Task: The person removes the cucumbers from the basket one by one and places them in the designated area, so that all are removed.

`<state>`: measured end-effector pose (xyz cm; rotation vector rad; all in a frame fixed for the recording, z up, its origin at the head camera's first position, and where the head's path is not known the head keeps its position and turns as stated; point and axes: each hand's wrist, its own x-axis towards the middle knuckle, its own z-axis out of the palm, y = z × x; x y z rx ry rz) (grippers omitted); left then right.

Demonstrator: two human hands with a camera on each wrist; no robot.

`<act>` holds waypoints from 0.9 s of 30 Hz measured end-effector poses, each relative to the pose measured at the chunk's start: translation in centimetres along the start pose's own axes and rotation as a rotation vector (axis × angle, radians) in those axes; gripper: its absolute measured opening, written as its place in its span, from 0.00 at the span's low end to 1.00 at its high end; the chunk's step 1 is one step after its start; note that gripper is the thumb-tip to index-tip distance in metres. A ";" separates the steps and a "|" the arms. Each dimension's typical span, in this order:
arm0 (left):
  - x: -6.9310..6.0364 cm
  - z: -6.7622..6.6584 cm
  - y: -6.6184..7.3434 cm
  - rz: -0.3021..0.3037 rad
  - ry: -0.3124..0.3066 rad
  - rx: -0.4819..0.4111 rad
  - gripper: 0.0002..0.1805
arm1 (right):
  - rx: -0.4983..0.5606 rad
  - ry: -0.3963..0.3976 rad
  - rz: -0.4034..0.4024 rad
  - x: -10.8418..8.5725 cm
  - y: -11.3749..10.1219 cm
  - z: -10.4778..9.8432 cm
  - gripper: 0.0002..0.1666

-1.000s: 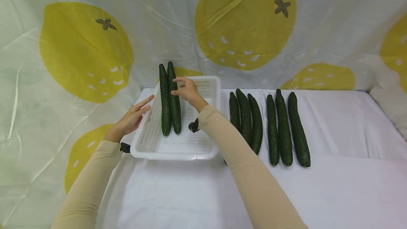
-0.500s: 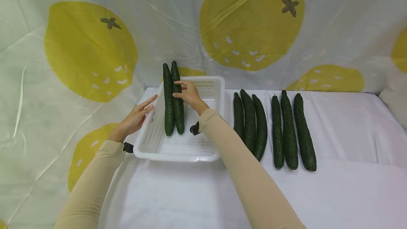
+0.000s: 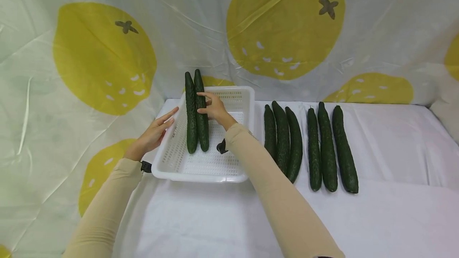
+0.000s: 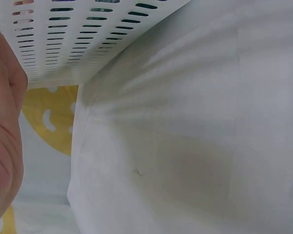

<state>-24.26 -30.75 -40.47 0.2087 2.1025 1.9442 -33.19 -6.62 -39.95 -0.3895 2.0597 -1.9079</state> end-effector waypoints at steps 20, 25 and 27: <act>0.0 0.1 0.1 0.028 -0.002 0.005 0.30 | 0.061 -0.019 -0.053 -0.4 -0.5 -0.2 0.38; -0.1 0.1 0.2 0.022 0.002 0.031 0.30 | 0.055 -0.005 -0.040 -0.5 -0.8 -0.2 0.38; 0.0 0.1 0.2 0.025 0.009 0.042 0.30 | 0.055 0.001 -0.035 -0.5 -1.0 -0.2 0.38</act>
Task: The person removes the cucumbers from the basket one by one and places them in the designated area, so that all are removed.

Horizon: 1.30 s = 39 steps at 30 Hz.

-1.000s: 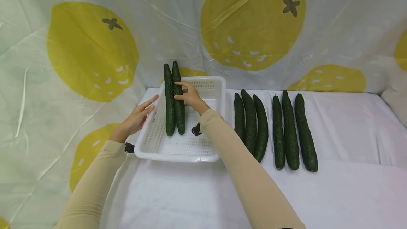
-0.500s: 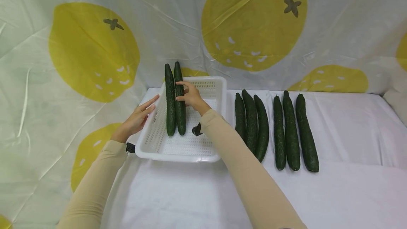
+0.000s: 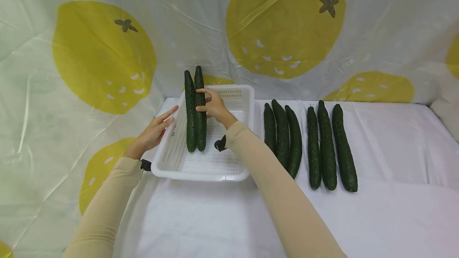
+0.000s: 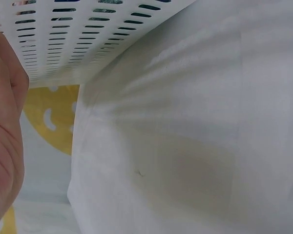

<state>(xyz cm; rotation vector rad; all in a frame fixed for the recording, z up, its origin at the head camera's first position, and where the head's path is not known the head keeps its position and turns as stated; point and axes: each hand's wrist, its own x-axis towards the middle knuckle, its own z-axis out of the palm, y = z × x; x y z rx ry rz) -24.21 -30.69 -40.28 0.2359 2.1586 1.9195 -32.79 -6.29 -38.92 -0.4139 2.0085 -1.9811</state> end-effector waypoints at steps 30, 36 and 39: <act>0.0 0.1 0.2 -0.014 -0.050 -0.078 0.30 | 0.052 -0.120 0.036 -3.5 -6.4 -2.5 0.40; 0.0 -0.1 0.0 -0.012 -0.050 -0.094 0.30 | 0.046 -0.123 0.027 -4.7 -7.3 -3.2 0.39; 0.0 -0.1 0.0 -0.012 -0.050 -0.093 0.30 | 0.035 -0.124 0.016 -5.4 -7.6 -3.7 0.39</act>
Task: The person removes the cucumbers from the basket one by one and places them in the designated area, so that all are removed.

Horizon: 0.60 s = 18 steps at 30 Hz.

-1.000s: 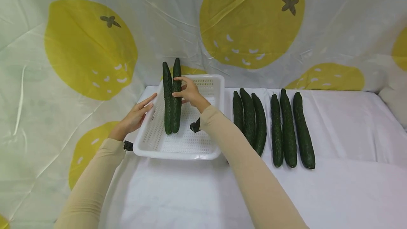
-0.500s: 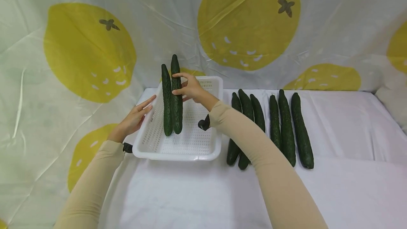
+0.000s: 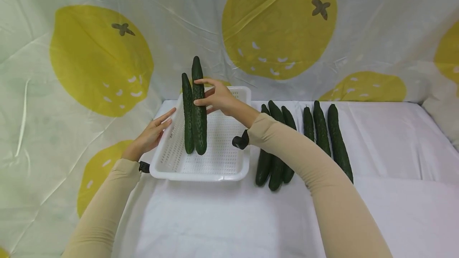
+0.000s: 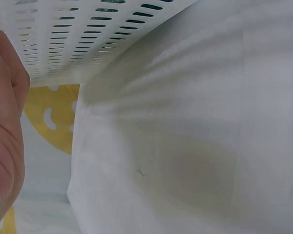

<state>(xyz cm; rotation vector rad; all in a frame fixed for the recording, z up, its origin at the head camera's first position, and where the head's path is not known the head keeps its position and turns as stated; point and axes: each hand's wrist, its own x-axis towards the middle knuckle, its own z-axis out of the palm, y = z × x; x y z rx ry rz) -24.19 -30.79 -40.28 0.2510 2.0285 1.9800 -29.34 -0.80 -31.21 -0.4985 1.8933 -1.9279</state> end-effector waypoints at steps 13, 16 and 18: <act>0.0 -0.1 -0.1 0.020 -0.030 -0.019 0.31 | 0.027 -0.009 -0.023 -3.4 -1.0 -2.6 0.39; 0.0 -0.2 -0.2 0.026 -0.045 -0.040 0.31 | 0.023 -0.005 -0.031 -4.3 -1.1 -3.3 0.39; 0.0 -0.2 -0.3 0.023 -0.045 -0.046 0.31 | 0.020 -0.001 -0.034 -4.9 -1.3 -3.8 0.39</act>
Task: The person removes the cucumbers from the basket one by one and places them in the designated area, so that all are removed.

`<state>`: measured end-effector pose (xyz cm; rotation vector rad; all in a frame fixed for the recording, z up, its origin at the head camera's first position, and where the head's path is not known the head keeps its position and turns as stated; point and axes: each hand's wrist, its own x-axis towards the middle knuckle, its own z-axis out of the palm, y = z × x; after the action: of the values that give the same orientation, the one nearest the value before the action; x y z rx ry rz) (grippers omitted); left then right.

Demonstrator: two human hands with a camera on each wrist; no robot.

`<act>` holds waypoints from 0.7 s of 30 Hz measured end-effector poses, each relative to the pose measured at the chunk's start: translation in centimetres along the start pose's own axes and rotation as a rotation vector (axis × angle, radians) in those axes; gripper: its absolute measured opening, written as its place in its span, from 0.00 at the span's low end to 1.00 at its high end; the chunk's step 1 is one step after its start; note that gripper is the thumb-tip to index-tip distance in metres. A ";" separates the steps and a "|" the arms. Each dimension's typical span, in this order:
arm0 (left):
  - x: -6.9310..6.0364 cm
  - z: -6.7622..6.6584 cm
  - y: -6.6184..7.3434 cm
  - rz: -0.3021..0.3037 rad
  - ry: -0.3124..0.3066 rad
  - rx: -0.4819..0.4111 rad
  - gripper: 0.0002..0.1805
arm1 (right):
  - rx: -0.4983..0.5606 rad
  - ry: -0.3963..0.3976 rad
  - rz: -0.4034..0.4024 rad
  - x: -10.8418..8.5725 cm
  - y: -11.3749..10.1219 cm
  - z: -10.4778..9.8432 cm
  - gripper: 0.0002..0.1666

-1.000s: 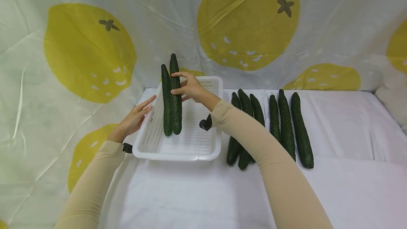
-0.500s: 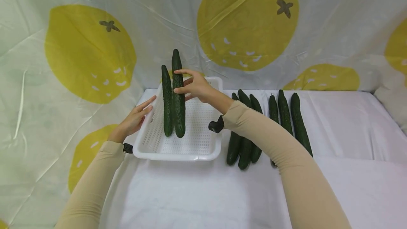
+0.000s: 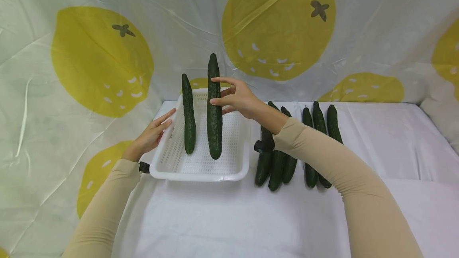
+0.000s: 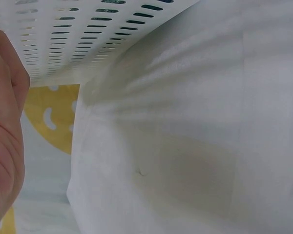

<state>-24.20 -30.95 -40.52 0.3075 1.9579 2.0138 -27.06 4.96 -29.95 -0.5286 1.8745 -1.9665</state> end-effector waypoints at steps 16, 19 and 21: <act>0.0 0.0 0.0 0.003 0.013 0.033 0.31 | -0.037 0.060 0.019 -4.1 0.2 -3.7 0.40; 0.0 0.0 0.0 0.004 0.013 0.021 0.30 | -0.049 0.060 0.024 -4.7 0.7 -4.6 0.40; 0.0 0.0 0.0 -0.007 0.019 0.028 0.30 | -0.059 0.058 0.021 -5.0 1.0 -5.2 0.40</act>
<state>-24.22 -30.97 -40.48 0.2890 1.9975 1.9936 -25.41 11.93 -31.25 -0.4709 1.9708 -1.9374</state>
